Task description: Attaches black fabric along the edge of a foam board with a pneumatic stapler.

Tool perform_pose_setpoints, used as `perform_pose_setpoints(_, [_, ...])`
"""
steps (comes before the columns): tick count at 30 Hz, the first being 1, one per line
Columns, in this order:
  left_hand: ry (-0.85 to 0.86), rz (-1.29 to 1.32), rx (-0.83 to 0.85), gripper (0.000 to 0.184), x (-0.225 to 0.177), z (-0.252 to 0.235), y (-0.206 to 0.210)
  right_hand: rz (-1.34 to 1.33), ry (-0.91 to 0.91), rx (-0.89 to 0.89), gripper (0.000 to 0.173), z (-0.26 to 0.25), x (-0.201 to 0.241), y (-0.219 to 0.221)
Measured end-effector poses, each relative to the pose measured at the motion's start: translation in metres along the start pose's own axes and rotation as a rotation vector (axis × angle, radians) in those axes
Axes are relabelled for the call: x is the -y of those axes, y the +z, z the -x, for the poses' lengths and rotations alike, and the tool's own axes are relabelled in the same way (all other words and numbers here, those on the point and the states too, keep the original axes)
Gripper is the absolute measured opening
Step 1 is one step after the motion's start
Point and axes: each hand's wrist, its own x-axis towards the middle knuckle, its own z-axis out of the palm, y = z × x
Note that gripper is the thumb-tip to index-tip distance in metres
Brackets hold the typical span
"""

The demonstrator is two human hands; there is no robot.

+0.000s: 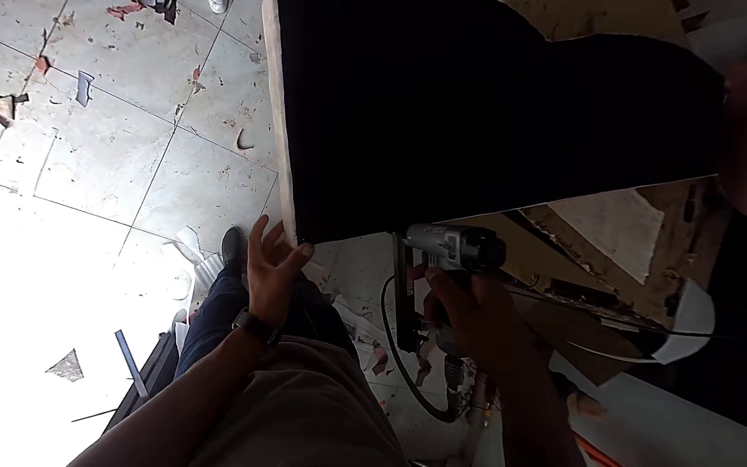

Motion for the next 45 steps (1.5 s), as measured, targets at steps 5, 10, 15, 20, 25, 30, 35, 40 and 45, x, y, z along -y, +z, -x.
perform_pose_setpoints(5, [-0.055, -0.308, 0.067, 0.089, -0.016, -0.027, 0.01, 0.017, -0.041, 0.022, 0.028, 0.003, 0.006, 0.007])
perform_pose_setpoints(10, [-0.01, -0.434, 0.134, 0.093, -0.013, -0.029, -0.002, 0.029, -0.021, 0.069, 0.028, -0.005, 0.016, 0.038])
perform_pose_setpoints(15, [-0.033, -0.344, 0.149, 0.091, -0.013, -0.026, -0.003, 0.076, 0.012, 0.065, 0.03, -0.002, 0.022, 0.041])
perform_pose_setpoints(20, [-0.044, -0.313, 0.168, 0.093, -0.015, -0.027, -0.005, 0.035, -0.013, 0.101, 0.027, 0.007, 0.035, 0.06])
perform_pose_setpoints(25, [-0.042, -0.296, 0.191, 0.095, -0.015, -0.026, -0.008, 0.05, 0.015, 0.099, 0.028, 0.012, 0.043, 0.063])
perform_pose_setpoints(30, [-0.017, -0.333, 0.262, 0.102, -0.016, -0.026, -0.037, 0.075, -0.019, 0.121, 0.027, 0.016, 0.049, 0.078])
perform_pose_setpoints(35, [-0.048, -0.419, 0.259, 0.104, -0.015, -0.034, -0.093, 0.059, -0.048, 0.126, 0.028, 0.02, 0.052, 0.076])
perform_pose_setpoints(40, [-0.051, -0.44, 0.255, 0.093, -0.012, -0.035, -0.14, 0.065, -0.063, 0.139, 0.028, 0.021, 0.051, 0.087])
perform_pose_setpoints(45, [-0.152, -0.357, 0.198, 0.061, -0.018, -0.035, -0.135, -0.093, -0.045, 0.069, 0.033, 0.036, 0.028, 0.064])
